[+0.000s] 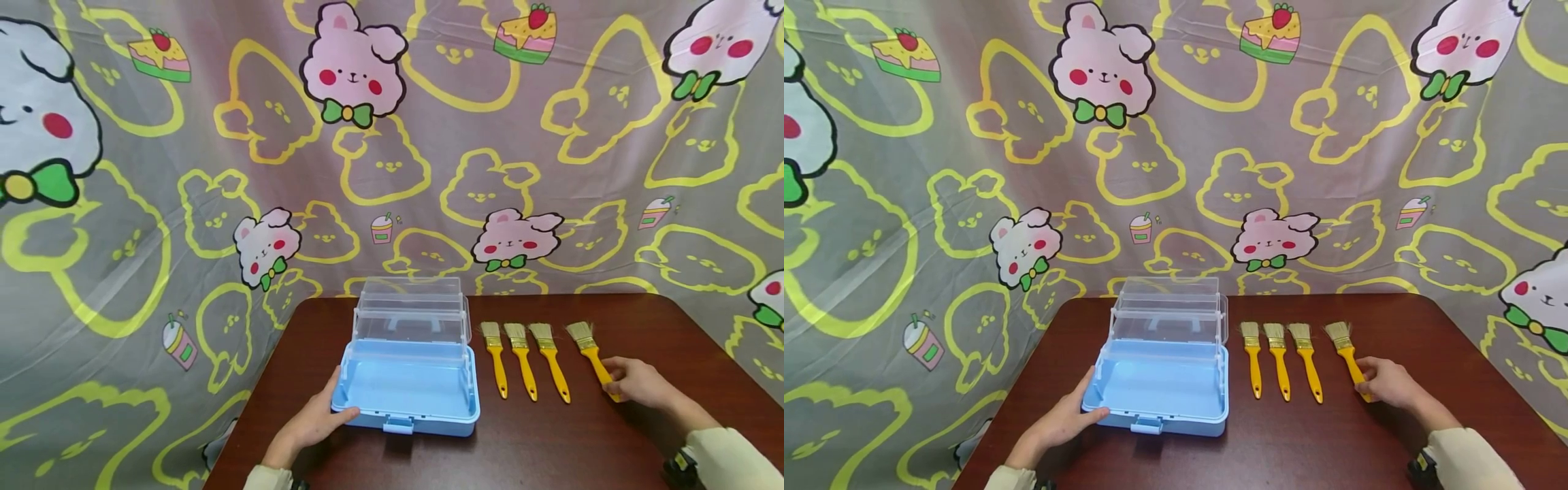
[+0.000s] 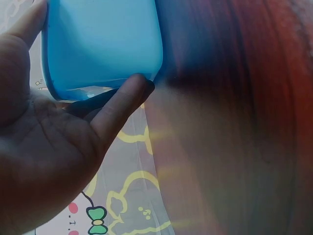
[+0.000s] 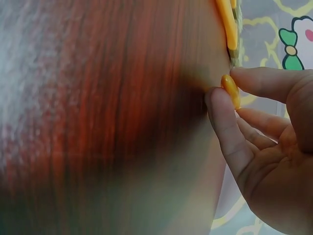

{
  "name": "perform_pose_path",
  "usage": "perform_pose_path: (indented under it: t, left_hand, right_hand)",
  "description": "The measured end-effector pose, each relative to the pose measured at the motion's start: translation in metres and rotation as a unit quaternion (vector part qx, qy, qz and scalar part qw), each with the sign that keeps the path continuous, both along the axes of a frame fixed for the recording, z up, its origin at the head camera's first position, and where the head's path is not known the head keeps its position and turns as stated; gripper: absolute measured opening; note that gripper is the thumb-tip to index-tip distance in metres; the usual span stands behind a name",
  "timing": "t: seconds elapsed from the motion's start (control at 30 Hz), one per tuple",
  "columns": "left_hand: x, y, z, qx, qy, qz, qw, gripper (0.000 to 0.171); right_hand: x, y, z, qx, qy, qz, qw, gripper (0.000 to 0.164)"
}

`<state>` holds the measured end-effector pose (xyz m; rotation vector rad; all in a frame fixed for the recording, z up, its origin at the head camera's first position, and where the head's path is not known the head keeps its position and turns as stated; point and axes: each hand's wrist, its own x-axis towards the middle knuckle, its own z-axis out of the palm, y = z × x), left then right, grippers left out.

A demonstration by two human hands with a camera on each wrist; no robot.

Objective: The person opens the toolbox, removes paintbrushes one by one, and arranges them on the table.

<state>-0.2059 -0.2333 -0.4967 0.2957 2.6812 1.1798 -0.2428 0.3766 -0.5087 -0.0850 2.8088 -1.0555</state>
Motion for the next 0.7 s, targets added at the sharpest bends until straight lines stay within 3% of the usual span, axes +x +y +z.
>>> perform_pose_path:
  t: [0.23,0.47,0.7]
  left_hand:
    - [0.0,0.0,-0.001,-0.002,0.0,0.003,1.0,0.1]
    - [0.0,0.0,-0.002,0.001,-0.002,0.003,1.0,0.1]
    - [0.001,0.001,-0.001,0.0,-0.006,0.007,1.0,0.101]
  right_hand:
    - [0.0,-0.008,0.003,0.036,0.0,0.005,0.999,0.059]
    - [-0.002,-0.013,0.001,0.037,-0.005,0.011,0.999,0.06]
    - [-0.003,-0.016,-0.002,0.057,0.016,0.014,0.998,0.06]
